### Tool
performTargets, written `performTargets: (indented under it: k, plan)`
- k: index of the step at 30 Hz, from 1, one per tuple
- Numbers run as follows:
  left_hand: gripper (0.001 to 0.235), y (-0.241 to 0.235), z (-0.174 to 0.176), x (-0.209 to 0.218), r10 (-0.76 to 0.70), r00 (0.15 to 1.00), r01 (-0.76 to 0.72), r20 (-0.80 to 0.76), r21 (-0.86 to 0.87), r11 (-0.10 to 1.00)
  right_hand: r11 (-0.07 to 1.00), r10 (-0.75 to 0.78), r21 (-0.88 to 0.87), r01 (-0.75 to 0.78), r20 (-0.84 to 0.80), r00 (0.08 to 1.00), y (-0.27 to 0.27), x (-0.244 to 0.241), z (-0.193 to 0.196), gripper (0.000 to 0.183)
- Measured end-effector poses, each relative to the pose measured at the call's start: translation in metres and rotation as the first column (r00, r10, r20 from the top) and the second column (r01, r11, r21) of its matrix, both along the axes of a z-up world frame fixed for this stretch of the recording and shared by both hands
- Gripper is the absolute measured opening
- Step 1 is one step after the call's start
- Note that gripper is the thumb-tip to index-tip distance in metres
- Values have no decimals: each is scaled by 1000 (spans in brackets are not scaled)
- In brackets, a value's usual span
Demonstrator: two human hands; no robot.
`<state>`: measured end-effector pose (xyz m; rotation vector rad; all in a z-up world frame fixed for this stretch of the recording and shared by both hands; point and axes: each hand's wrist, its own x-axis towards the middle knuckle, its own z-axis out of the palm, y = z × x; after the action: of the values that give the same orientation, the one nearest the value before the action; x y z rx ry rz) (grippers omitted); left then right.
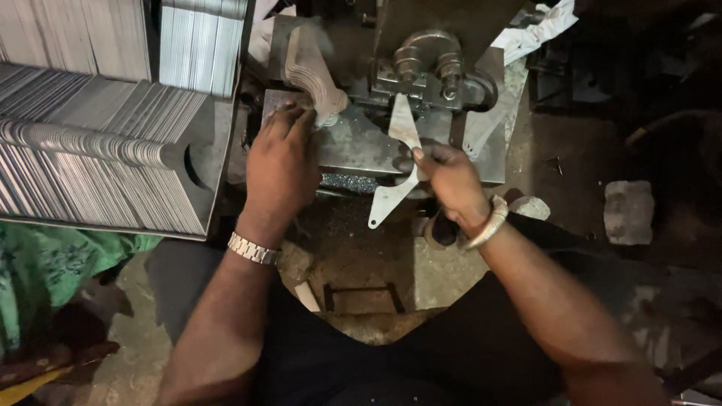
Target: Operating a mechanical press to stamp or shape metal components.
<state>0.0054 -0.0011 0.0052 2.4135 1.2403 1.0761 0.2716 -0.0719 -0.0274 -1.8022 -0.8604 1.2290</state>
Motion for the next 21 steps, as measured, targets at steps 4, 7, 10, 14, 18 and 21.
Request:
performTargets:
  k: [4, 7, 10, 14, 18, 21]
  plan:
    - [30, 3, -8, -2, -5, 1000, 5, 1, 30, 1000, 991, 7, 134, 6, -93, 996, 10, 4, -20, 24]
    - [31, 3, -9, -2, -3, 1000, 3, -4, 25, 1000, 997, -79, -7, 79, -62, 995, 15, -11, 19, 25]
    - [32, 1, -5, -1, 31, 999, -30, -19, 27, 999, 995, -96, -18, 95, -56, 994, 23, -7, 9, 26]
    - [35, -1, -3, -2, 18, 998, -16, -59, 43, 999, 994, -85, 68, 90, -82, 993, 24, -11, 0, 25]
    - [35, 0, -3, -2, 8, 1000, -7, -26, 24, 1000, 992, -122, 9, 123, -49, 991, 19, -25, 43, 27]
    - [36, 0, -1, -3, 0, 1000, 1, -19, 10, 1000, 992, -113, -52, 111, -34, 993, 17, -25, 51, 28]
